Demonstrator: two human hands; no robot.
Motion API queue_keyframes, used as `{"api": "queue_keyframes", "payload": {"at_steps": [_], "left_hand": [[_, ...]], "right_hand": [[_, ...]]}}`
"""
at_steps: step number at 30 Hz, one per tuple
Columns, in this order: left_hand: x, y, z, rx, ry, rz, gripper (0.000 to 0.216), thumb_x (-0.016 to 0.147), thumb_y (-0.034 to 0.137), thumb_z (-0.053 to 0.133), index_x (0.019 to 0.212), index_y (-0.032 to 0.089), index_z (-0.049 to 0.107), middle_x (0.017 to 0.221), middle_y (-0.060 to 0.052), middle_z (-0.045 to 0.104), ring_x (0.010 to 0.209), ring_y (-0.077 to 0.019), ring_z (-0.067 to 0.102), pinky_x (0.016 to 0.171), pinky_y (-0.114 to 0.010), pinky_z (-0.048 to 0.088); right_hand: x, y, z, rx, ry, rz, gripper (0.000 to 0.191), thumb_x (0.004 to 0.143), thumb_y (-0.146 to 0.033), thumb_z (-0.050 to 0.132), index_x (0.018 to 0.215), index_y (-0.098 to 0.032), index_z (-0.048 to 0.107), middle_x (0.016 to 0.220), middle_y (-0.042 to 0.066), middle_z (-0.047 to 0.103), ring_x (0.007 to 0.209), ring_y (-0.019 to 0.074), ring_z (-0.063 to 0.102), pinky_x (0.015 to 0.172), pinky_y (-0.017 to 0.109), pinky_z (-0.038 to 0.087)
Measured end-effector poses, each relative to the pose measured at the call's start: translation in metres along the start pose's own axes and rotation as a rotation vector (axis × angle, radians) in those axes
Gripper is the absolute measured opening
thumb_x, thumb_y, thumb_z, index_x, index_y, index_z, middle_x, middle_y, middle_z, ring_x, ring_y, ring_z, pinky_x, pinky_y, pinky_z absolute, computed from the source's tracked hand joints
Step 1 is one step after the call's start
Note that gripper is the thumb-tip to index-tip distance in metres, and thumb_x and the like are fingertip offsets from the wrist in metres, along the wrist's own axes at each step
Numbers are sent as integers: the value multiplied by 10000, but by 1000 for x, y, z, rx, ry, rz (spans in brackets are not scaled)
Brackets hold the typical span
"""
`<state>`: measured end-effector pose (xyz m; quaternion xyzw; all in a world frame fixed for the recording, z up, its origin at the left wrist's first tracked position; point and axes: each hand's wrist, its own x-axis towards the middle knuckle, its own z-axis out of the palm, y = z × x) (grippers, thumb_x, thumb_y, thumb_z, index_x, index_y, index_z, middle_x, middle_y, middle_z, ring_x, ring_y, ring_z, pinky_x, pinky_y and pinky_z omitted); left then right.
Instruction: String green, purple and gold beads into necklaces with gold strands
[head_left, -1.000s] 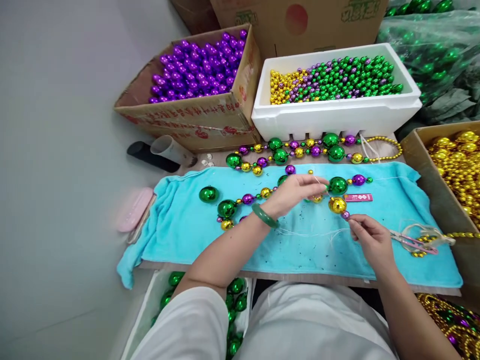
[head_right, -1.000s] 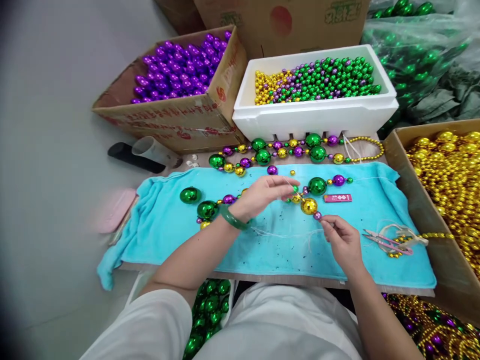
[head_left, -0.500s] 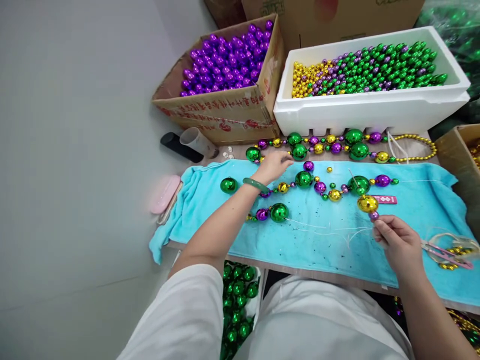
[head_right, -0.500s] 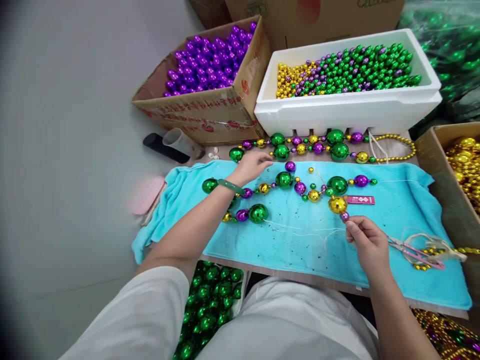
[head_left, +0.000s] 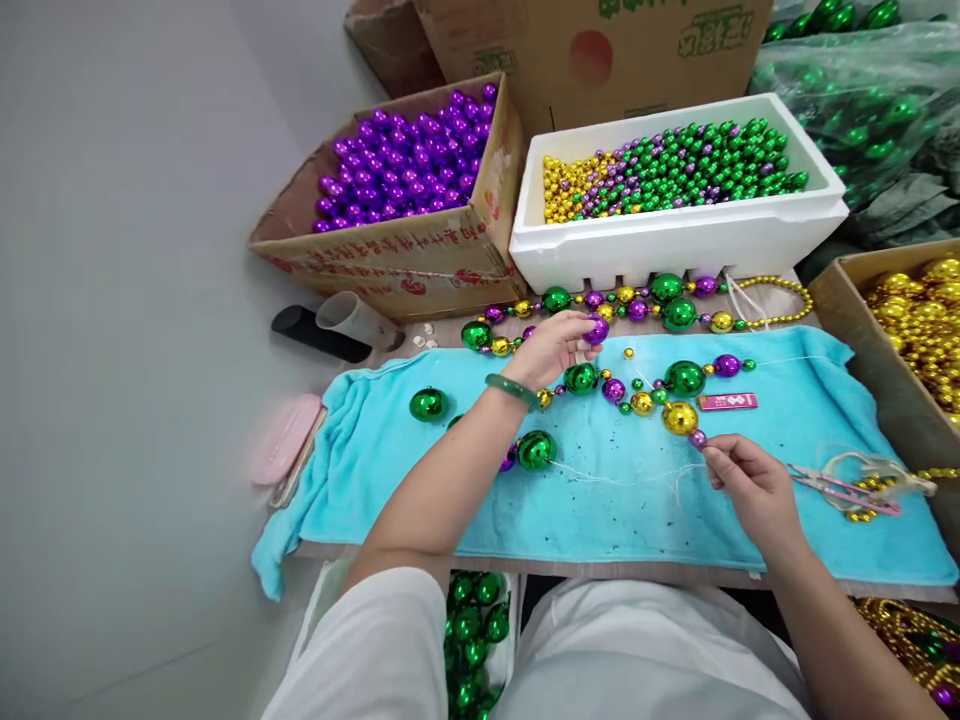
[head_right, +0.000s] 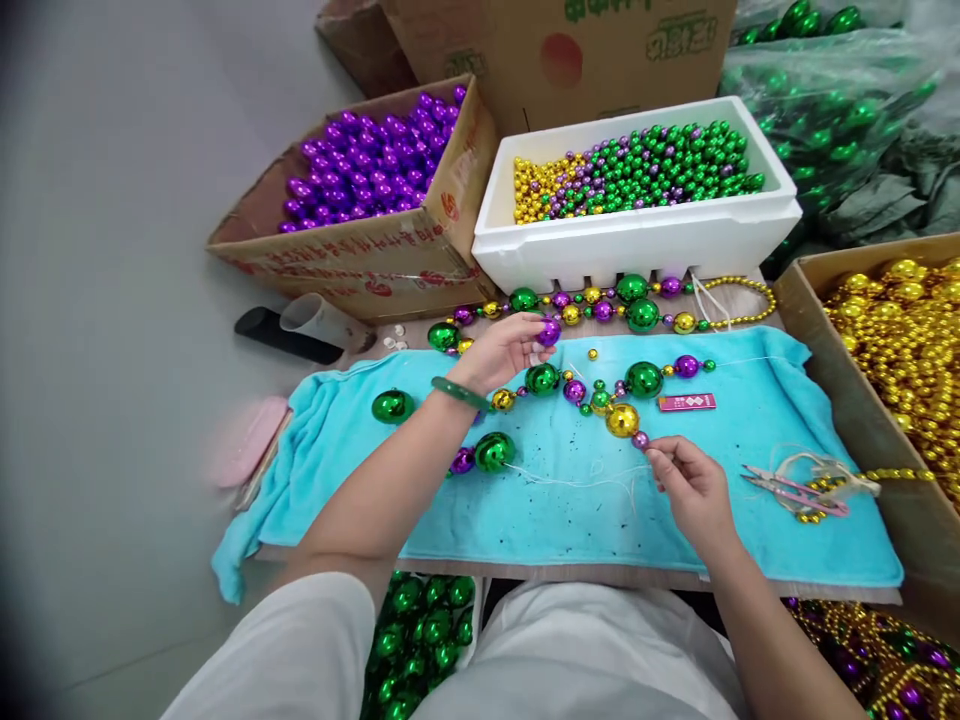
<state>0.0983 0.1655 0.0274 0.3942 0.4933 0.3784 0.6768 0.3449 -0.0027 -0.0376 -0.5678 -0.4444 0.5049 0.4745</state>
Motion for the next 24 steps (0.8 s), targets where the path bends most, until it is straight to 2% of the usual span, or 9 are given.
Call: {"api": "queue_keyframes", "payload": {"at_steps": [2,6,14,18,21,24], "left_hand": [[-16,0,4,-221,-7,-45,141,744,227,630,840,137,579,800,-48,657,696,-123,628,687,-261,505],[-35,-6,15,-358,1,-119,137,796,225,558,842,106,608,838,-101,680,722,-125,626,694,-247,519],[-45,-10,26,-366,-12,-113,168,824,240,522,864,108,618,880,-102,671,759,-127,627,755,-271,525],[-48,-15,30,-366,-31,-52,129,791,214,592,893,136,600,859,-55,660,796,-140,647,766,-282,523],[-53,-22,39,-295,-55,48,259,719,154,692,952,165,579,882,-16,647,815,-137,650,756,-279,518],[-59,-29,47,-250,-66,81,337,688,140,731,980,176,565,926,-8,638,820,-131,643,763,-290,516]], "right_hand": [[-1,-1,4,18,-15,7,220,813,-397,630,813,-177,627,554,-34,476,509,87,436,479,221,364],[-2,-4,12,12,-25,18,231,809,-404,630,817,-173,629,553,-33,462,507,91,422,469,229,348],[-4,-2,15,4,-12,37,244,803,-415,627,823,-172,638,541,-31,444,500,93,398,440,226,315],[-5,-2,14,3,3,50,241,793,-412,633,808,-172,637,536,-33,447,493,87,397,438,223,313],[-4,-2,16,6,31,66,254,781,-425,638,797,-171,632,533,-35,456,487,85,405,443,222,330],[-2,-1,19,57,53,115,305,736,-466,667,783,-170,615,540,-32,488,486,88,436,455,223,376]]}}
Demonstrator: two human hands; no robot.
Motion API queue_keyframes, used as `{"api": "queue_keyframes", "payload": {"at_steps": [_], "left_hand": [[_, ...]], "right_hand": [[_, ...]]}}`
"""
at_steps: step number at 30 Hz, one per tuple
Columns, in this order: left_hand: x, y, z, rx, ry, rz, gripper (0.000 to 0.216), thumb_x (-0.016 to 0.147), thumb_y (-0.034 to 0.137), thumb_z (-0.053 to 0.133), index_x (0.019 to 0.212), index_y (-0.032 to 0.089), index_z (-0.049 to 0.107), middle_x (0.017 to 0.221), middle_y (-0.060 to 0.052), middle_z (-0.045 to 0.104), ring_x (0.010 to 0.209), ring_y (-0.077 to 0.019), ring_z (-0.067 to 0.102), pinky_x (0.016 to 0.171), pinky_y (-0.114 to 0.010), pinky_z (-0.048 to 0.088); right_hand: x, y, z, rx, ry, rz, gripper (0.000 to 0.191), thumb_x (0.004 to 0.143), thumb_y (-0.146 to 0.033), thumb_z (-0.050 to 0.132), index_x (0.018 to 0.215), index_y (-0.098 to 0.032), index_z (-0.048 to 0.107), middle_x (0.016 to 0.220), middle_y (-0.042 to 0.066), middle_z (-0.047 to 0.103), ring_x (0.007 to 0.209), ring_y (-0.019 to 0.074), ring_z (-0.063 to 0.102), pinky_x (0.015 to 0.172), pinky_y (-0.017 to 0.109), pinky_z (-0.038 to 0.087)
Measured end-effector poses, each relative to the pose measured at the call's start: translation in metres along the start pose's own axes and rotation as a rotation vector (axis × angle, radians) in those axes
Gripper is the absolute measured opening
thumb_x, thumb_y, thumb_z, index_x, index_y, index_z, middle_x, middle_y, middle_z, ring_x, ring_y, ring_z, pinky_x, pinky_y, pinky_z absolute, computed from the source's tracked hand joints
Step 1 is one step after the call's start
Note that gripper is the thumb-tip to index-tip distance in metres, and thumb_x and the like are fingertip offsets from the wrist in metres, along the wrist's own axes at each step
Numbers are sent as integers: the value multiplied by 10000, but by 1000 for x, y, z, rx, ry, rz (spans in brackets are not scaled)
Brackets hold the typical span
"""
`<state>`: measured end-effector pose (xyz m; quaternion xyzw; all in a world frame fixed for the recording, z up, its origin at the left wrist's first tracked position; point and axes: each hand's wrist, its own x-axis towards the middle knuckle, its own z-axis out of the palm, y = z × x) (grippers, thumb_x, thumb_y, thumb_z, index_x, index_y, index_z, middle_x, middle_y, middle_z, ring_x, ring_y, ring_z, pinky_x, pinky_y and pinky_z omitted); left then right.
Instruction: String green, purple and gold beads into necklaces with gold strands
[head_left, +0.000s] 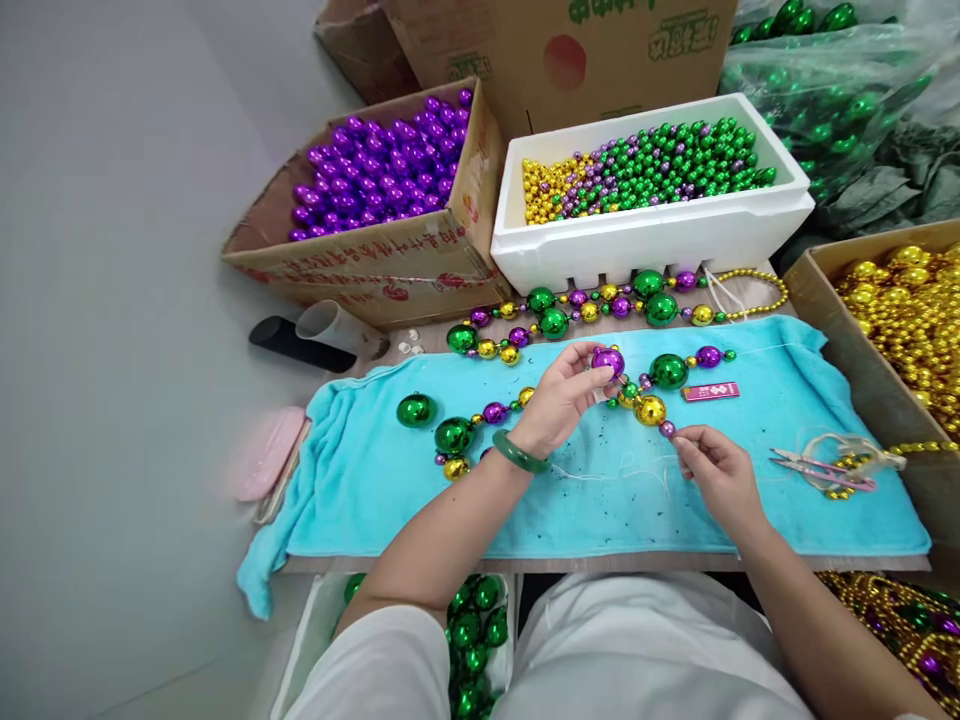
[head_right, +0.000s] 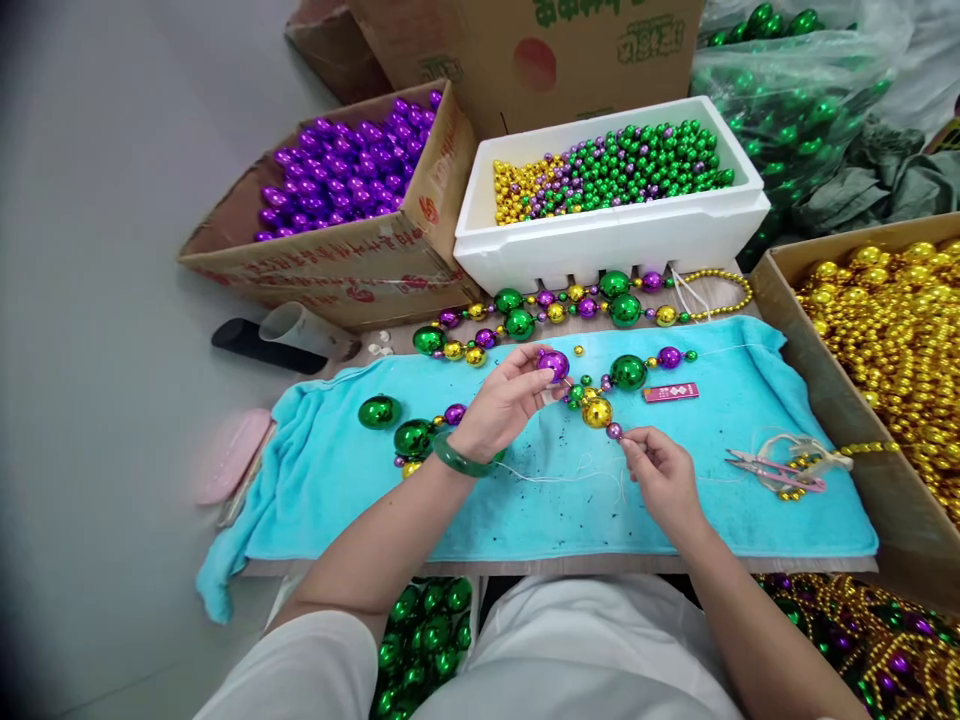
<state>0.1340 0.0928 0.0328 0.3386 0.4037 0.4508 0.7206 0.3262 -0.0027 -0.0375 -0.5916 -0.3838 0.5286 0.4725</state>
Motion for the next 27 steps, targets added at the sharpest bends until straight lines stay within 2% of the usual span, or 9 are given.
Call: {"api": "queue_keyframes", "payload": {"at_steps": [3,8,13,15,17,18,19,23,27], "left_hand": [[-3,-4,4,9,-2,-15,354,684,149,739,987,184,559,933,-11,639,809,-129,640,766,-293,508],[-3,-7,5,-21,-31,-29,359,697,170,732,1014,205,567,952,-9,637,864,-145,649,766,-286,499],[-3,-11,3,125,-101,-47,344,720,206,722,1044,217,608,997,-22,643,884,-134,616,774,-278,492],[0,-7,-1,319,-223,-39,400,721,222,725,1105,228,613,1076,-45,645,935,-149,604,815,-290,485],[10,2,-8,608,-369,-12,504,708,222,732,1192,250,597,1179,-63,628,986,-174,596,865,-315,473],[18,7,-12,775,-400,18,537,708,214,724,1224,259,586,1219,-68,617,995,-184,594,884,-330,467],[28,11,-16,945,-386,64,541,718,204,705,1241,262,581,1242,-71,609,993,-192,595,899,-346,461],[81,13,-26,1469,-137,288,360,789,181,583,1140,194,658,1168,-105,648,1031,-231,592,957,-386,423],[124,-6,-25,1681,-160,204,233,753,252,629,952,177,724,965,-99,705,978,-255,619,923,-365,443]], "right_hand": [[3,2,1,40,-7,63,357,686,-500,698,751,-165,592,555,-17,533,480,89,448,443,222,387],[5,4,-1,11,-49,58,363,686,-498,700,716,-152,599,549,-5,558,425,57,375,393,204,305],[6,2,-6,71,-73,133,366,656,-484,722,781,-157,616,626,23,620,466,88,483,398,209,380],[7,2,-10,99,-74,174,377,631,-479,737,785,-159,609,658,37,635,497,111,527,381,211,393],[9,4,-14,136,-87,187,370,625,-465,744,779,-161,600,654,32,626,499,115,528,362,206,385],[10,5,-16,159,-94,187,361,628,-455,744,778,-162,597,651,28,621,498,112,523,358,203,380],[11,6,-17,182,-99,187,352,634,-447,743,778,-162,595,651,24,617,495,107,516,360,201,376],[15,10,-24,231,-92,204,323,661,-420,740,799,-162,604,669,18,619,498,90,500,379,191,343],[19,12,-30,209,4,187,305,660,-409,745,796,-165,622,661,10,609,522,89,491,406,196,313]]}}
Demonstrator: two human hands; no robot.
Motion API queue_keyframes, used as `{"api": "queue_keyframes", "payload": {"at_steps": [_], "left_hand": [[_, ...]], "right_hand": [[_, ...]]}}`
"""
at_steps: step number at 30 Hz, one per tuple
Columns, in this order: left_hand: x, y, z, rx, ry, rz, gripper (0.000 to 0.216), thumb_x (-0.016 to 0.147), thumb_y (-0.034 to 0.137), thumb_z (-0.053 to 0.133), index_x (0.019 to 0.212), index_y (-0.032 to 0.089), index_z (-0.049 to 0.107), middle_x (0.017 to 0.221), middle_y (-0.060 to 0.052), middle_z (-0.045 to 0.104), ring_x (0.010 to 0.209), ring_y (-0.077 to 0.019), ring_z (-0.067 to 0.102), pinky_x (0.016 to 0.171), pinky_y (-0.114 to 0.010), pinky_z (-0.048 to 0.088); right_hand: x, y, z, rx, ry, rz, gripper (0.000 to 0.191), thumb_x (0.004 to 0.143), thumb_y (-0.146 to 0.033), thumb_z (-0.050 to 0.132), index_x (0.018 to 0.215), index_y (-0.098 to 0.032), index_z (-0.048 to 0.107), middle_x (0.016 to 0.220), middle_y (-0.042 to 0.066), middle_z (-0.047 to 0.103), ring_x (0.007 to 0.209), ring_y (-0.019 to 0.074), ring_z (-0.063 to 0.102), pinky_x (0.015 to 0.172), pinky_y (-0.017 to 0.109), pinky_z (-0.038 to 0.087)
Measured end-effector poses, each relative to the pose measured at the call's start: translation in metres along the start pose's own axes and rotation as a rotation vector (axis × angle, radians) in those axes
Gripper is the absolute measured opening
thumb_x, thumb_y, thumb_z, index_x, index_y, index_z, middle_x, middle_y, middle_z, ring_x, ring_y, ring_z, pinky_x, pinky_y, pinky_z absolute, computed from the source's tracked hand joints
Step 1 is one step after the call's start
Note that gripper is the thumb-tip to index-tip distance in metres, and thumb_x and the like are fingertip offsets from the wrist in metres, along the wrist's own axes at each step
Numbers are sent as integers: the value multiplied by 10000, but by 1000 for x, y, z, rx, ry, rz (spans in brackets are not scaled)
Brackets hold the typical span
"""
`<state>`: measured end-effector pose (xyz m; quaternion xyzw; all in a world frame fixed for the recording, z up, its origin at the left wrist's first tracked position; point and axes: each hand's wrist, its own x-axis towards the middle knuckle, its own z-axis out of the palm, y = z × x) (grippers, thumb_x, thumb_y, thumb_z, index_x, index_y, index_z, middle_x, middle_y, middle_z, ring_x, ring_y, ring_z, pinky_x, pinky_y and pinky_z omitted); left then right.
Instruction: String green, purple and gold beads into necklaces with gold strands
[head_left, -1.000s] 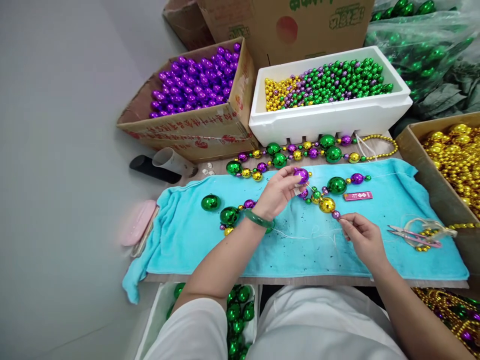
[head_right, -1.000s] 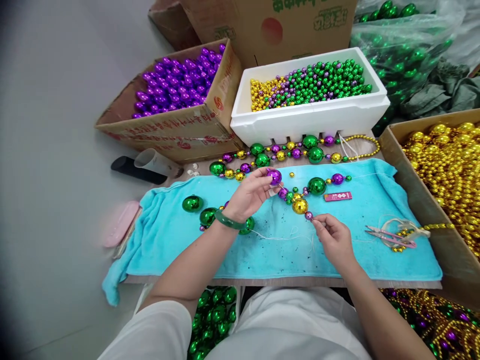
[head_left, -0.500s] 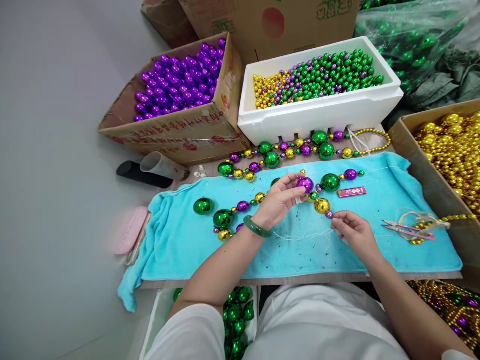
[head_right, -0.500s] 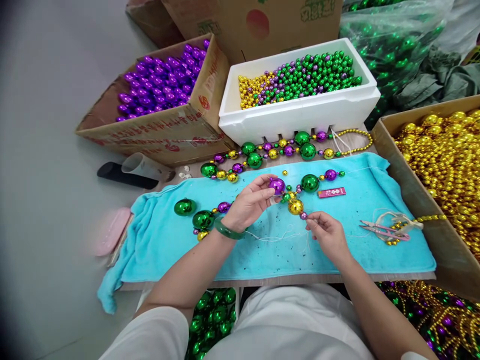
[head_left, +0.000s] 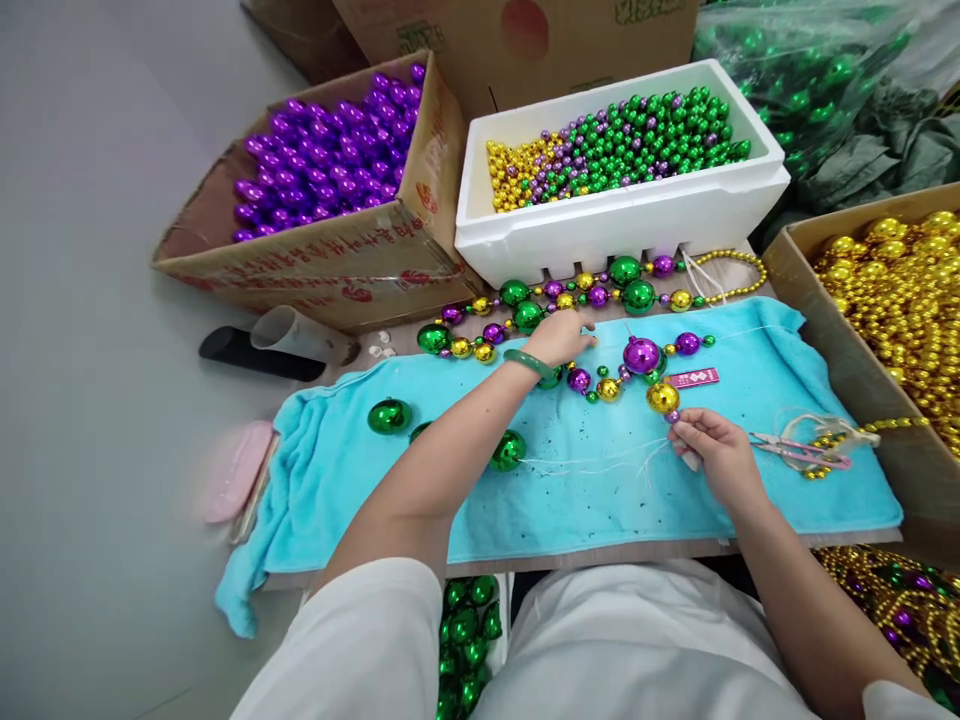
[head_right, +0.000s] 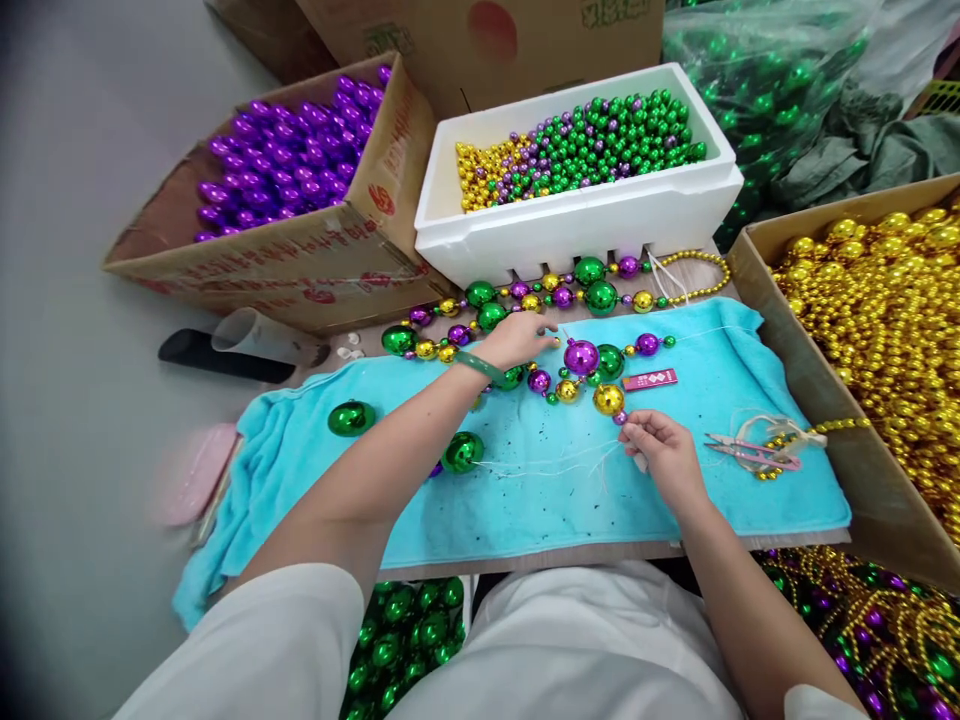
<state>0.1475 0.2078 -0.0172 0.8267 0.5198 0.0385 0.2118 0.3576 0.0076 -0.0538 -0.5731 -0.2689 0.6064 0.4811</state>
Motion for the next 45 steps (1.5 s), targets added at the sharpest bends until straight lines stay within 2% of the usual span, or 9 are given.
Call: {"api": "queue_keyframes", "payload": {"at_steps": [3,6,8,12,16,25,36,40,45], "left_hand": [[12,1,11,3,-42,-30,183,705,220,654,867,174,727,879,-91,706,939,-255,629,898,-353,453],[9,5,9,-131,13,-58,171,690,147,637,843,153,713,889,-100,697,920,-238,621,895,-372,452],[0,11,1,-428,42,-106,182,715,146,623,882,138,695,894,-97,686,867,-203,622,846,-363,476],[-30,26,-19,-1234,-7,-174,235,783,180,603,1014,146,632,904,-65,669,789,-124,630,729,-270,501],[-56,36,-29,-1557,-56,-184,180,812,173,598,986,148,639,900,-65,676,766,-100,632,681,-218,491],[-67,36,-25,-1678,-81,-177,183,832,146,588,993,132,674,919,-84,684,759,-103,632,665,-218,480],[-73,37,-23,-1630,-14,-131,241,739,155,696,979,141,685,890,-59,680,763,-106,621,670,-225,467],[-79,44,-22,-1579,6,-88,336,676,140,745,1004,161,671,816,-10,646,723,-87,595,672,-225,467],[-85,55,-21,-1445,31,-53,172,675,219,753,803,157,656,757,1,626,668,-80,573,625,-219,466]], "right_hand": [[1,-1,-4,-17,51,-8,311,645,-407,748,790,-162,623,586,-22,536,469,70,405,401,202,263],[1,-2,-6,-18,62,-12,306,641,-409,741,769,-163,611,542,-47,459,444,58,330,403,207,227],[-1,-2,-6,-10,64,-15,296,642,-407,735,753,-167,604,537,-52,435,450,58,319,408,210,219],[-6,-4,-2,-22,49,-42,282,648,-400,730,745,-167,604,555,-47,441,466,58,311,422,213,211],[-9,-9,3,-43,38,-60,300,634,-416,736,733,-161,614,546,-42,445,471,60,306,430,216,211],[-15,-14,11,-73,36,-58,313,606,-423,750,716,-158,626,547,-35,458,482,64,330,435,217,214],[-15,-11,11,-59,25,-45,334,606,-429,758,723,-150,617,544,-44,457,468,52,328,424,207,226],[-14,-7,11,-33,-1,-66,317,627,-404,754,764,-168,592,564,-46,482,464,68,387,412,209,294],[-16,6,10,108,-79,-104,345,639,-317,760,886,-203,547,777,-9,589,621,112,544,537,245,469]]}}
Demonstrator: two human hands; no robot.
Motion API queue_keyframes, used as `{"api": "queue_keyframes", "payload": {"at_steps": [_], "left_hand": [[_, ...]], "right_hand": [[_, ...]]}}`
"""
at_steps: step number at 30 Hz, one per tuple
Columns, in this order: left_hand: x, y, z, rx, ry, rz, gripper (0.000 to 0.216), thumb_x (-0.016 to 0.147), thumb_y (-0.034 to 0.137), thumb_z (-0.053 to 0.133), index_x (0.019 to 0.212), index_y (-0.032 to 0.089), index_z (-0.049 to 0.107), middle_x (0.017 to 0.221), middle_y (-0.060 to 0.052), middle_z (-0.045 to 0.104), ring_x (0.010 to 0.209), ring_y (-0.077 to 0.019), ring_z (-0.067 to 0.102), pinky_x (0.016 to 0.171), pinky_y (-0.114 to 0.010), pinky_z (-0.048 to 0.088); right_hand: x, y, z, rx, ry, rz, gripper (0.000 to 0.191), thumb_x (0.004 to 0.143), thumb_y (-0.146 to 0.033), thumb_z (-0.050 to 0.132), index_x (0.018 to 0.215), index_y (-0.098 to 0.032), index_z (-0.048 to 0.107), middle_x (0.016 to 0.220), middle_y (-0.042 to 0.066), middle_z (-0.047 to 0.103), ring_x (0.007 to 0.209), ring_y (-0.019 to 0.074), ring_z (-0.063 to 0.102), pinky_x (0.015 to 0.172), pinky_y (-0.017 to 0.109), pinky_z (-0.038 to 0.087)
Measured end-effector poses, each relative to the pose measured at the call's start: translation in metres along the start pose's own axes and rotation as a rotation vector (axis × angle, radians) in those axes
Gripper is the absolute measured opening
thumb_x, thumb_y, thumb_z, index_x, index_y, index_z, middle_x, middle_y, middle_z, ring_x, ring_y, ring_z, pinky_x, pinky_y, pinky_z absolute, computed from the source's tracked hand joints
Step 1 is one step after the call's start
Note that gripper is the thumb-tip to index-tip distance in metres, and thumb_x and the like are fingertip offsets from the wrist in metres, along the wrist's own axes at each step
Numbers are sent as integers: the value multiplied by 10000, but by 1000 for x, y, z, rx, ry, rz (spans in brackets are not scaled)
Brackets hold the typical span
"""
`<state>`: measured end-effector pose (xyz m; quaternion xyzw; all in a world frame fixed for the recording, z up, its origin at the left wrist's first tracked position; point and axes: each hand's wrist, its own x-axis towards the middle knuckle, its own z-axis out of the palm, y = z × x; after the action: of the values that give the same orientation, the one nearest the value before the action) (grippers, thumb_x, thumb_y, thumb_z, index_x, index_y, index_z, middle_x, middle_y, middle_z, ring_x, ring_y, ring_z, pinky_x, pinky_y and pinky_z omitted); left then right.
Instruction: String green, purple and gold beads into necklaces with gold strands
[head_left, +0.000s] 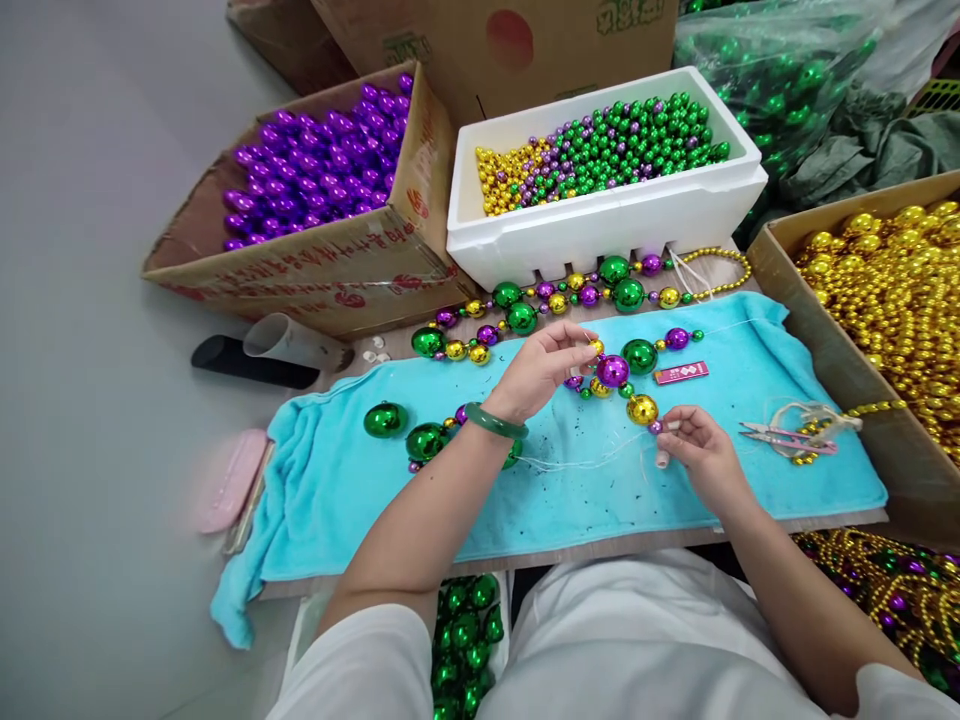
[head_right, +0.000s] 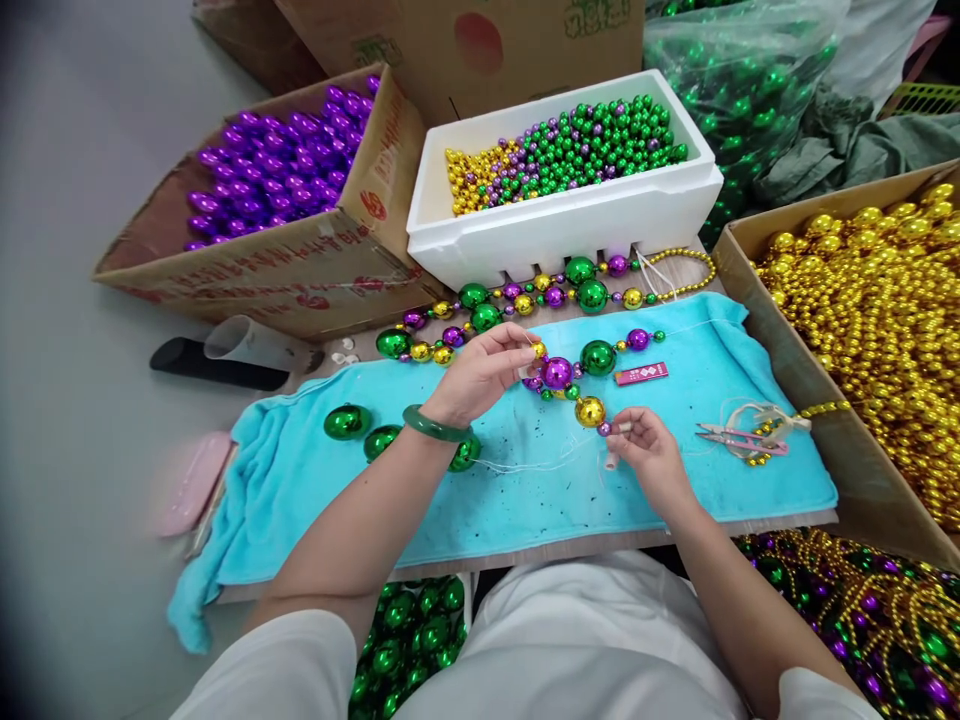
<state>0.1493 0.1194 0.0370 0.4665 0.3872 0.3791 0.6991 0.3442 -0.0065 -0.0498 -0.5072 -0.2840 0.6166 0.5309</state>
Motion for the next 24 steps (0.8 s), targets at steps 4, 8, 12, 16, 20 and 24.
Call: {"api": "queue_keyframes", "payload": {"at_steps": [4,8,12,16,20,24], "left_hand": [[-6,2,9,257,39,99,166,731,310,709,722,153,656,728,-12,636,618,-78,548,600,-224,460],[-15,11,26,466,8,231,144,772,289,672,733,150,668,741,-19,650,654,-87,558,601,-214,453],[-23,24,44,530,-59,323,149,829,274,611,746,155,649,674,-11,629,616,-88,569,554,-207,452],[-28,38,52,459,6,474,167,837,322,619,767,171,627,707,-5,632,623,-91,599,557,-209,483],[-30,48,54,402,126,572,199,848,391,608,821,194,620,702,13,625,585,-85,599,533,-213,487],[-31,52,40,464,207,586,246,878,444,551,923,217,633,751,7,648,628,-101,621,563,-237,503]], "right_hand": [[-5,-1,-7,-84,-148,52,346,697,-320,709,983,-209,549,716,-21,574,584,116,539,545,258,460],[-6,-24,-11,-456,-118,-72,277,746,-331,671,979,-185,636,547,-52,455,475,84,376,451,229,309],[1,-51,5,-403,-62,-281,286,774,-375,654,993,-192,658,657,-11,573,514,89,410,477,245,341],[9,-60,27,-355,-143,-297,223,748,-383,673,847,-184,674,716,19,634,569,103,507,512,246,411],[9,-56,36,-351,-218,-262,214,751,-382,676,762,-170,648,674,18,634,575,103,540,518,233,434],[6,-54,33,-345,-271,-229,217,788,-389,643,780,-174,613,636,6,629,532,95,541,498,227,455]]}}
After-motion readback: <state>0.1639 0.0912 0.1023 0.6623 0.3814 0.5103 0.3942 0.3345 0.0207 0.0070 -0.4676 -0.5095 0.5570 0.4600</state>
